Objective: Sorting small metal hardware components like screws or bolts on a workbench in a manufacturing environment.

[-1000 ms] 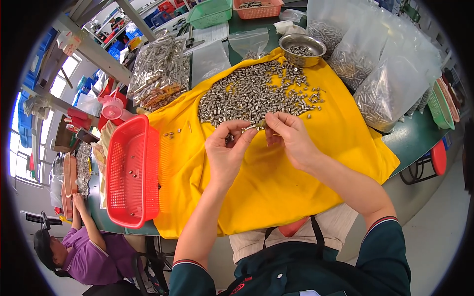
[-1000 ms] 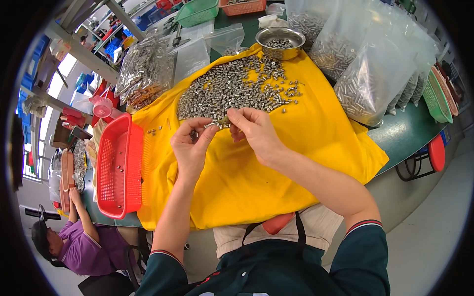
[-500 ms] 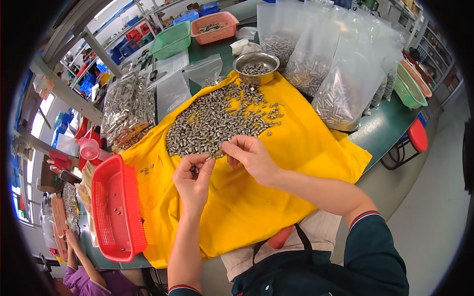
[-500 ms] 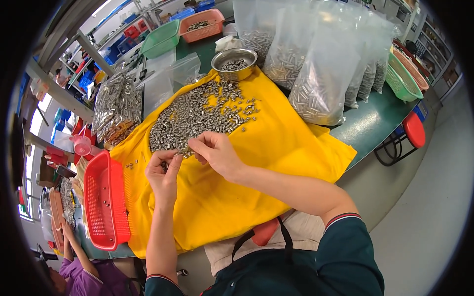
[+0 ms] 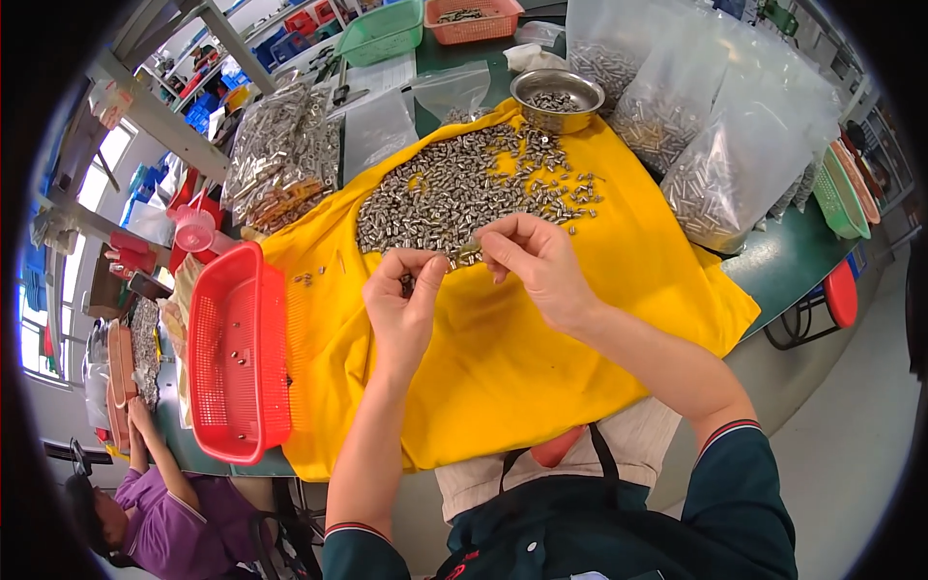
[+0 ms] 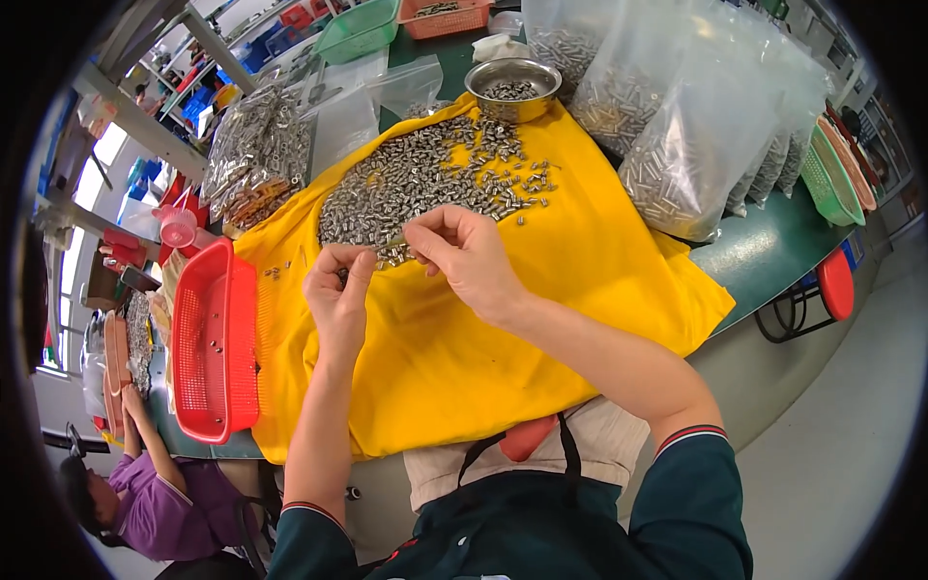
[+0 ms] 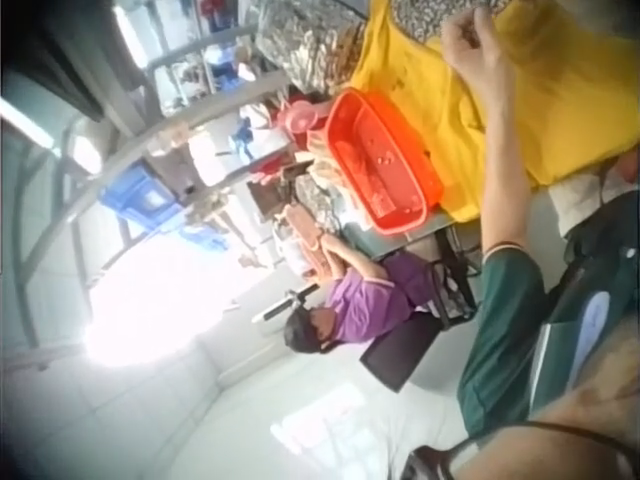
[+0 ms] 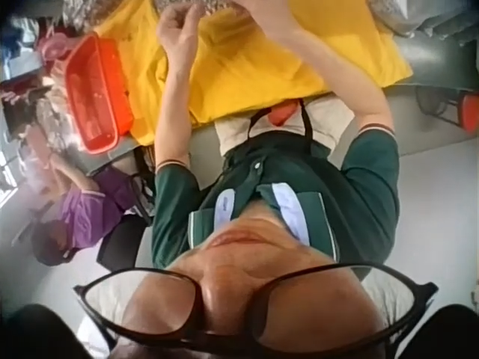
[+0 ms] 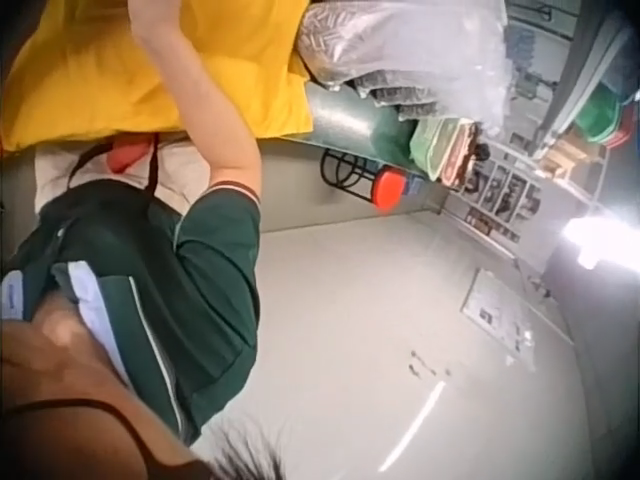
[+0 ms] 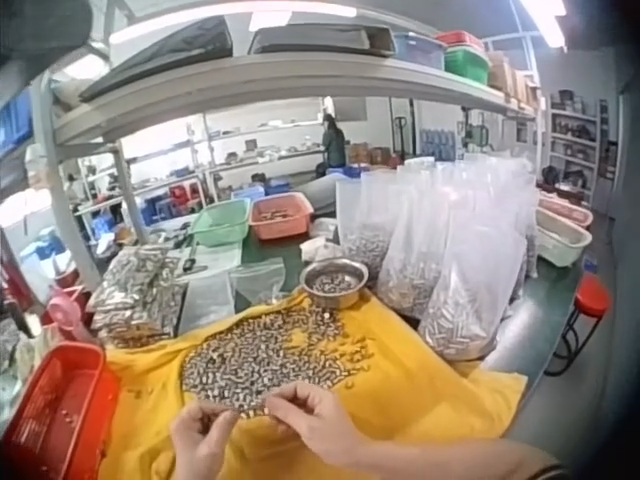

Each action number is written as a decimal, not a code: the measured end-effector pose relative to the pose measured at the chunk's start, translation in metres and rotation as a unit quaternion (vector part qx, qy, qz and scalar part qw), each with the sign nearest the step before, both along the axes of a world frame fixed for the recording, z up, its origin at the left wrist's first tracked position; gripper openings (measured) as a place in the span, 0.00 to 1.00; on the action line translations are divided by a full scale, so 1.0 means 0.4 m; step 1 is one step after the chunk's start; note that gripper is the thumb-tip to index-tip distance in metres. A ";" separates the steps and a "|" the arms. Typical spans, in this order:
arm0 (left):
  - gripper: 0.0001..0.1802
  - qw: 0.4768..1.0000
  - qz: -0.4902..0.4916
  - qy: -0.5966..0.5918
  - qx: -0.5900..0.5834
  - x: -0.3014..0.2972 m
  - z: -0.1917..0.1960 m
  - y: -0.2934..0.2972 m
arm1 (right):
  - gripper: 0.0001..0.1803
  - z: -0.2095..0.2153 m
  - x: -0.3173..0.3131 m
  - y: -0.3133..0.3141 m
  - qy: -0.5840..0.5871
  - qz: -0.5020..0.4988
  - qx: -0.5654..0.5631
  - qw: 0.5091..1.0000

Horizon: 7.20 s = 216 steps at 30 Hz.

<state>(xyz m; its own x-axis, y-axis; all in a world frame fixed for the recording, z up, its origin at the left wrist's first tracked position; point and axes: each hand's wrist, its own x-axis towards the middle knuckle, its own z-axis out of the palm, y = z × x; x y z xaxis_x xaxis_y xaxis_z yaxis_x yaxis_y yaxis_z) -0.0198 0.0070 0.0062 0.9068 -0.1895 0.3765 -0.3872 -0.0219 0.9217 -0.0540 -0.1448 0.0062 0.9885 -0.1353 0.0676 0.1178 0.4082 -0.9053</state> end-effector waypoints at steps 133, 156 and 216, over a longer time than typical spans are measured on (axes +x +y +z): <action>0.07 0.954 0.067 0.034 0.291 0.071 -0.042 0.064 | 0.06 -0.026 0.011 0.000 -0.091 -0.127 -0.165 0.974; 0.03 0.853 -0.251 0.421 -0.178 0.040 0.004 0.069 | 0.04 -0.018 0.000 0.006 -0.159 -0.097 -0.253 0.949; 0.13 0.695 0.514 -0.078 0.498 0.107 0.082 0.461 | 0.07 -0.022 0.008 0.003 -0.074 -0.107 -0.153 0.980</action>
<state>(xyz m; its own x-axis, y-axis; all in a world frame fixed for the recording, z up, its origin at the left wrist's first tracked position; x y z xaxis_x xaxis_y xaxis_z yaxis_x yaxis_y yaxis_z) 0.0232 0.1916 0.0391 0.7189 0.2903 0.6316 0.2102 -0.9569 0.2006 -0.0510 -0.1435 -0.0026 0.9162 -0.2894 0.2774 0.3100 0.0727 -0.9480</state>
